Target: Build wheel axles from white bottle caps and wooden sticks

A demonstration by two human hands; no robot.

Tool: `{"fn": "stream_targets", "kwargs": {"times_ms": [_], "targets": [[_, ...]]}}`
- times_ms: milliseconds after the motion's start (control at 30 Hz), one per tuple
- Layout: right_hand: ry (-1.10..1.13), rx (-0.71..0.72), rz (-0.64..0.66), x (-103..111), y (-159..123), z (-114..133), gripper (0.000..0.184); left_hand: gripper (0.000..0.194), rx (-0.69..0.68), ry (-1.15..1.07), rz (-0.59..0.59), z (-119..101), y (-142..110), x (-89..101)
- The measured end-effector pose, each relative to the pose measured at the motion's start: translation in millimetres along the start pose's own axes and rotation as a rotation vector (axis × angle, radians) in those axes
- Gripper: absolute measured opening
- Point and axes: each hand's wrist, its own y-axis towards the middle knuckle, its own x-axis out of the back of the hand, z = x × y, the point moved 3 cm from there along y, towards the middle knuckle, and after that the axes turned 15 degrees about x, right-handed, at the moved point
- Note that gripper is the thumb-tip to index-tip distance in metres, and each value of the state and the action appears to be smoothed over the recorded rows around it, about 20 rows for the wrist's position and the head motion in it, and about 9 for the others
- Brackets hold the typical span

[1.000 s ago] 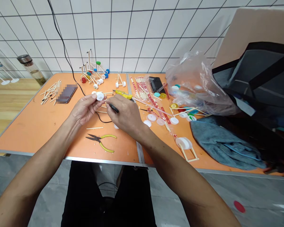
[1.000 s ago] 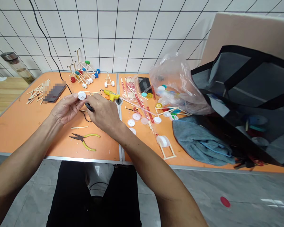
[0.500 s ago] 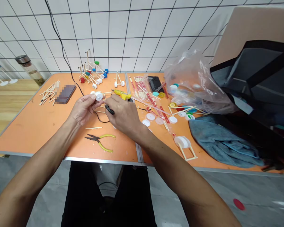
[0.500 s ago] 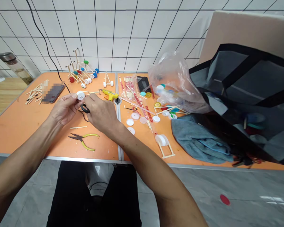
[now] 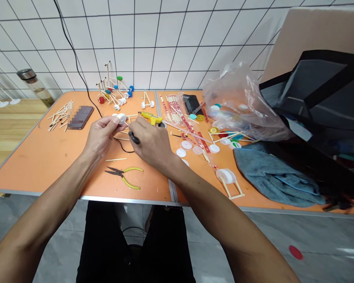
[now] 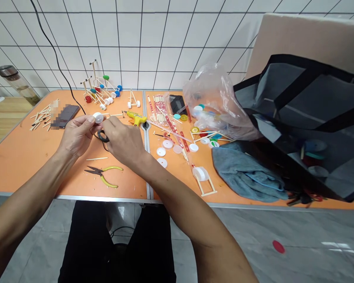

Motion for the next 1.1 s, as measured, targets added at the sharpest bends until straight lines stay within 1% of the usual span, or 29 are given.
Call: {"fn": "stream_targets", "kwargs": {"times_ms": [33,67,100,167,233,267,300,333,433,500,533,567,633,667,733,767,800,867,933,967,1000,1033,1100], "targets": [[-0.029,0.011,0.019,0,0,2,0.016,0.057,-0.008,0.012,-0.007,0,0,0.4],[-0.018,0.005,0.011,-1,0,2,0.016,0.057,-0.017,0.026,-0.013,0,0,0.6],[0.032,-0.017,-0.026,-1,1,2,0.015,0.057,-0.028,0.041,-0.018,-1,0,0.5],[0.216,-0.115,-0.117,-4,3,-3,0.013,0.057,-0.054,0.067,-0.026,-2,-2,-0.4],[0.406,-0.236,-0.162,-8,4,-9,0.014,0.057,-0.081,0.087,-0.032,-3,-3,-1.7],[0.450,-0.265,-0.166,-9,5,-11,0.015,0.057,-0.092,0.095,-0.037,-4,-3,-2.2],[0.443,-0.254,-0.157,-9,5,-11,0.016,0.057,-0.099,0.101,-0.042,-4,-3,-2.6],[0.383,-0.208,-0.136,-8,5,-10,0.015,0.058,-0.104,0.106,-0.047,-4,-3,-2.7],[0.090,-0.032,-0.033,-3,3,-3,0.013,0.058,-0.108,0.111,-0.054,-4,-3,-2.0],[0.020,-0.002,0.012,-2,2,-1,0.014,0.058,-0.113,0.114,-0.052,-3,-2,-1.3],[0.048,-0.020,-0.006,-2,3,0,0.014,0.057,-0.117,0.118,-0.051,-3,-2,-1.0],[0.115,-0.062,-0.050,-2,4,-1,0.013,0.056,-0.123,0.123,-0.051,-3,-2,-0.7],[0.338,-0.208,-0.142,-4,6,-5,0.010,0.054,-0.134,0.134,-0.056,-4,-2,-0.1],[0.466,-0.290,-0.162,-5,7,-7,0.009,0.054,-0.139,0.139,-0.060,-4,-3,0.0],[0.648,-0.400,-0.145,-9,8,-10,0.009,0.054,-0.143,0.143,-0.065,-4,-4,0.0],[0.656,-0.406,-0.139,-8,8,-10,0.010,0.054,-0.140,0.143,-0.064,-5,-4,-0.2],[0.599,-0.373,-0.137,-7,8,-10,0.010,0.054,-0.133,0.143,-0.062,-5,-4,-0.5],[0.337,-0.234,-0.112,-2,7,-7,0.011,0.056,-0.119,0.136,-0.063,-4,-4,-1.2],[0.055,-0.086,-0.015,-1,6,-1,0.013,0.057,-0.109,0.126,-0.071,-4,-4,-1.6],[-0.027,-0.039,0.037,-2,5,1,0.015,0.057,-0.109,0.120,-0.075,-4,-4,-1.8],[-0.054,-0.020,0.061,-3,4,3,0.016,0.057,-0.113,0.118,-0.076,-5,-4,-2.0],[-0.026,-0.028,0.042,-3,4,4,0.016,0.056,-0.118,0.120,-0.076,-5,-5,-2.3],[0.180,-0.121,-0.080,-2,6,2,0.012,0.053,-0.130,0.131,-0.075,-6,-6,-3.0]]}}
